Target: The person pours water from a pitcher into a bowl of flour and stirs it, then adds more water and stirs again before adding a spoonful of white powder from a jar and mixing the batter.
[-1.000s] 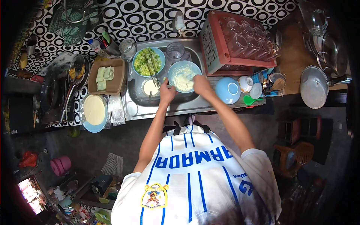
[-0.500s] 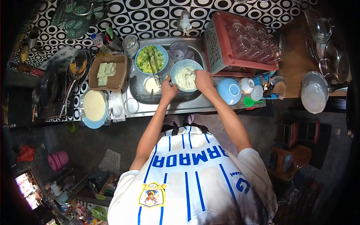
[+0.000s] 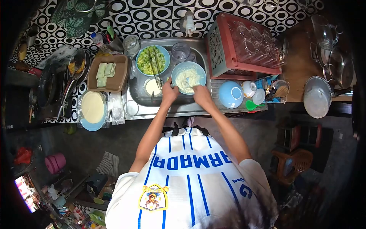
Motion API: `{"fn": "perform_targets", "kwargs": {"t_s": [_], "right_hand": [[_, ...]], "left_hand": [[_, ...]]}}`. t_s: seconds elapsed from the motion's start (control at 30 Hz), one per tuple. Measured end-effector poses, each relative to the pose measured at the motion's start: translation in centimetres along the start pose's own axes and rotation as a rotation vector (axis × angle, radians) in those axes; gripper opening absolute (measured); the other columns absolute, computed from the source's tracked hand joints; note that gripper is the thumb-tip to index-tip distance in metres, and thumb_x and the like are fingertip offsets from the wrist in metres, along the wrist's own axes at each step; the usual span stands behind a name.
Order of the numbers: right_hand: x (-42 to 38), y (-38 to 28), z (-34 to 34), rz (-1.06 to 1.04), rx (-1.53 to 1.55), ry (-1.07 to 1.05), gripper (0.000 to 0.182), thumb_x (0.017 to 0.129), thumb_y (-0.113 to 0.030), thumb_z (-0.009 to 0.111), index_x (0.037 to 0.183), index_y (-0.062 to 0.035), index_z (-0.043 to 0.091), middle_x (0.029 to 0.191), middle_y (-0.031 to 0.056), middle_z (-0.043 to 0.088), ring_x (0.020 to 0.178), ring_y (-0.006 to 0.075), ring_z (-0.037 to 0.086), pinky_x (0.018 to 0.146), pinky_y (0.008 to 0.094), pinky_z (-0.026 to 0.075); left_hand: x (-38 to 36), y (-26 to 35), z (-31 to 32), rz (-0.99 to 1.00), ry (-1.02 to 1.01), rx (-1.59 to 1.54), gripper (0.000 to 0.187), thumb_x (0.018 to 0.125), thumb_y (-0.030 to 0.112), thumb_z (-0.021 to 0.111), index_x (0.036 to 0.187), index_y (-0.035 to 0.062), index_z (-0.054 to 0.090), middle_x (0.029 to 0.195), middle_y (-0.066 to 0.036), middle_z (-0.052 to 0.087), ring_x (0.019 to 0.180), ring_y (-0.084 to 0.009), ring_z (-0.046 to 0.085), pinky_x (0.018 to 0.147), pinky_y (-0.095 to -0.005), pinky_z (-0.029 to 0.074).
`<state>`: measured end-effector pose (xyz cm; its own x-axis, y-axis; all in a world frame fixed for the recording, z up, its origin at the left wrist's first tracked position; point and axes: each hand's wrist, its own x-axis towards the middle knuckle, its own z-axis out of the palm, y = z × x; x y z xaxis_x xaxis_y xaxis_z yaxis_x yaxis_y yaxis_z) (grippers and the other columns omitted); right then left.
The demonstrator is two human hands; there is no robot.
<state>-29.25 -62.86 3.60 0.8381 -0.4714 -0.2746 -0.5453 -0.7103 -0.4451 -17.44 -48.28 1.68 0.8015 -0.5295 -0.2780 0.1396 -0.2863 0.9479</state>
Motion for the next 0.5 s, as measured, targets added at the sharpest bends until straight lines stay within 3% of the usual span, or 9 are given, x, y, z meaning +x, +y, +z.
{"fn": "perform_targets", "kwargs": {"t_s": [0.1,0.23,0.3,0.4,0.5], "right_hand": [[0.0,2.3,-4.0,0.022,-0.045,0.013,0.024,0.083,-0.002,0.055,0.099,-0.0018,0.074,0.096,0.0290,0.069,0.098,0.0445,0.067,0.089,0.0521,0.053],[2.8,-0.6,-8.3,-0.038,-0.282,0.286,0.019,0.085,-0.005,0.056,0.087,-0.0036,0.075,0.090,0.0248,0.070,0.090,0.0422,0.069,0.080,0.0497,0.055],[4.7,-2.0,-6.6,-0.092,-0.371,0.243,0.015,0.083,-0.006,0.059,0.084,-0.0036,0.074,0.090,0.0226,0.071,0.087,0.0388,0.071,0.076,0.0475,0.057],[5.4,-6.1,-3.8,-0.253,-0.480,0.173,0.013,0.077,-0.006,0.064,0.086,-0.0027,0.074,0.091,0.0191,0.072,0.078,0.0317,0.073,0.066,0.0420,0.059],[1.4,-8.2,-1.6,-0.522,-0.559,0.127,0.016,0.077,-0.009,0.064,0.089,-0.0027,0.073,0.081,0.0167,0.071,0.071,0.0281,0.073,0.061,0.0404,0.059]], "left_hand": [[1.0,-2.3,0.3,0.141,0.021,0.085,0.064,0.082,-0.002,0.057,0.142,-0.0141,0.040,0.123,-0.030,0.062,0.073,-0.0261,0.074,0.057,-0.0326,0.060],[1.5,-1.1,0.0,0.078,-0.015,0.154,0.064,0.080,-0.001,0.058,0.140,-0.0157,0.041,0.120,-0.032,0.063,0.068,-0.0265,0.073,0.055,-0.0332,0.059],[1.2,-1.2,0.1,0.107,0.014,0.137,0.063,0.081,0.000,0.058,0.140,-0.0160,0.042,0.118,-0.032,0.064,0.066,-0.0257,0.073,0.055,-0.0332,0.058],[2.7,-4.0,0.8,0.201,0.132,0.182,0.061,0.074,0.007,0.059,0.130,-0.0167,0.052,0.088,-0.030,0.070,0.075,-0.0337,0.072,0.071,-0.0401,0.055],[3.2,-5.3,0.6,0.529,0.263,0.346,0.056,0.077,0.007,0.057,0.130,-0.0122,0.056,0.091,-0.032,0.069,0.082,-0.0372,0.071,0.077,-0.0419,0.054]]}}
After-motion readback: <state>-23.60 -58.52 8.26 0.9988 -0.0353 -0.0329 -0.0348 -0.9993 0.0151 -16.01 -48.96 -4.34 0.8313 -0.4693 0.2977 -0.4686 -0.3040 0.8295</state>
